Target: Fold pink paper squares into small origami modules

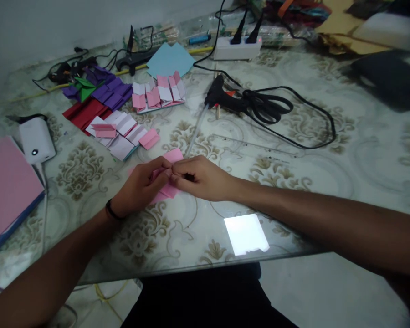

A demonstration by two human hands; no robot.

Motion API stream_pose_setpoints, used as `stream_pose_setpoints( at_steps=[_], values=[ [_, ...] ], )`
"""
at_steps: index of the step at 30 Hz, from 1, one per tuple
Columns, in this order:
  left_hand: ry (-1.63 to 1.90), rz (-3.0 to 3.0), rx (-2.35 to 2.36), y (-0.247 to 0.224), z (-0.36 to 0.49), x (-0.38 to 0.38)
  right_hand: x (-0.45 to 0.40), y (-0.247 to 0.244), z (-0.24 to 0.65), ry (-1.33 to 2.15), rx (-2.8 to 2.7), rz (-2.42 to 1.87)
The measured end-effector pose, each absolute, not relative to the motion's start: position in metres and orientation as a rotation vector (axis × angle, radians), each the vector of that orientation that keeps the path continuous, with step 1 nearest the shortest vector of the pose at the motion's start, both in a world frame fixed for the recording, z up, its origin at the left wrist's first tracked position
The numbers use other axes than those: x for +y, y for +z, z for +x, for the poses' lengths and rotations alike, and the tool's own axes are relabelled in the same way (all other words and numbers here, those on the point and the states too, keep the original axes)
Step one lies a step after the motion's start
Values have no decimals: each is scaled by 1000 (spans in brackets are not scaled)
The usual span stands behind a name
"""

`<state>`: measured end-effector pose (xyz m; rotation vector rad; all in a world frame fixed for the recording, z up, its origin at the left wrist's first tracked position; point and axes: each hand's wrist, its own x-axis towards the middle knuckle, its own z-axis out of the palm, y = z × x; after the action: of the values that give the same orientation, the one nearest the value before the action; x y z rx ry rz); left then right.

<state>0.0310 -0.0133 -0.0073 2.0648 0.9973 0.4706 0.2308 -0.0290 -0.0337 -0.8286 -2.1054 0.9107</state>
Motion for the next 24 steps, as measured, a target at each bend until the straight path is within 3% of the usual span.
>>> stream_pose_setpoints(
  at_steps=[24],
  values=[
    [452,2070,1041,-8,30,-14,-30,-33,231,973,-2094,-823]
  ],
)
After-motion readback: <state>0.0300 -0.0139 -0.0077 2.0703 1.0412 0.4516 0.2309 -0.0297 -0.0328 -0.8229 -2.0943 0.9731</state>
